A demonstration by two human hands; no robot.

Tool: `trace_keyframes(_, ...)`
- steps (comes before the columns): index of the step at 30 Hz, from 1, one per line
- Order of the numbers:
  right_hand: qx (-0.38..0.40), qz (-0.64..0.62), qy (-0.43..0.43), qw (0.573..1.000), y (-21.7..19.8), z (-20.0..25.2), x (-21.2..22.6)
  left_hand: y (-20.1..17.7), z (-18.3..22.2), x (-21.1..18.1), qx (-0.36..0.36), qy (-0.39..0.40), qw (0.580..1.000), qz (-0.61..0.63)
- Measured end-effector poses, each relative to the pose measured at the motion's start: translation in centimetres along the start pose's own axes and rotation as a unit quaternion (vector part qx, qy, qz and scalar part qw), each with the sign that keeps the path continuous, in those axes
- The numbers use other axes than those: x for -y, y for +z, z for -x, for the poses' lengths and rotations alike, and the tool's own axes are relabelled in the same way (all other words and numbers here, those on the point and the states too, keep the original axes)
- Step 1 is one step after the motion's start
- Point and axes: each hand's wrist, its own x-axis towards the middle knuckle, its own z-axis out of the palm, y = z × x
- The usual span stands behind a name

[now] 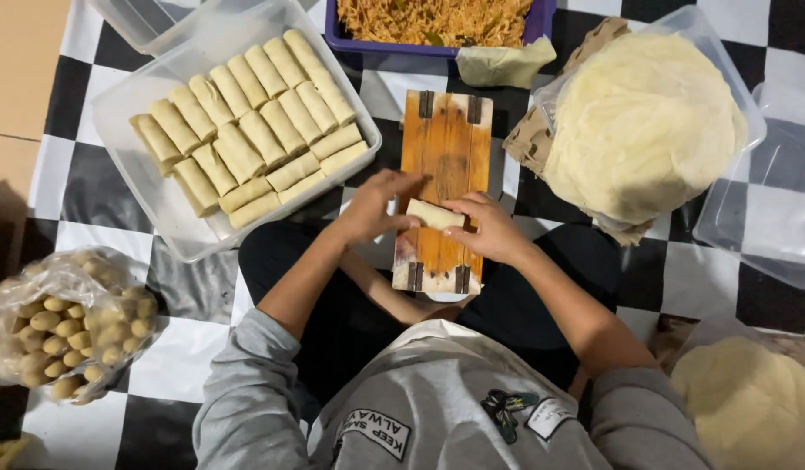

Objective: Assembling spring rolls by placing filling on wrappers and rolling them on a wooden board.

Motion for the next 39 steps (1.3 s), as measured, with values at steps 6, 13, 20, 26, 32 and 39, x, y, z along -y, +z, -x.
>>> trace_keyframes(6, -0.031, 0.042, -0.037, 0.998, 1.0, 0.0, -1.2, 3.1, -0.1, 3.1, 0.013, 0.022, 0.999, -0.033)
trace_keyframes(13, -0.064, 0.007, -0.067, 0.996, 1.5, 0.6, -0.7, 1.8, 0.4, 0.6, 0.028, -0.037, 0.982, -0.184)
trace_keyframes(20, -0.112, -0.023, -0.062, 0.991, 3.1, 1.5, -1.1, 1.5, 1.3, -1.2, 0.021, -0.013, 0.999, -0.024)
trace_keyframes(26, -0.148, -0.197, 0.027, 0.969, 5.0, 1.3, 5.5, 3.5, 3.9, -1.9, -0.145, -0.178, 0.858, 0.460)
trace_keyframes(32, -0.111, -0.325, 0.019, 0.939, 10.4, -0.8, 9.2, 1.3, 6.2, 3.3, -0.352, -0.256, 0.770, 0.467)
trace_keyframes(39, -0.026, -0.313, 0.052, 0.948, 11.5, -0.5, 10.4, -13.8, 9.7, 14.4, -0.454, -0.296, 0.806, 0.239)
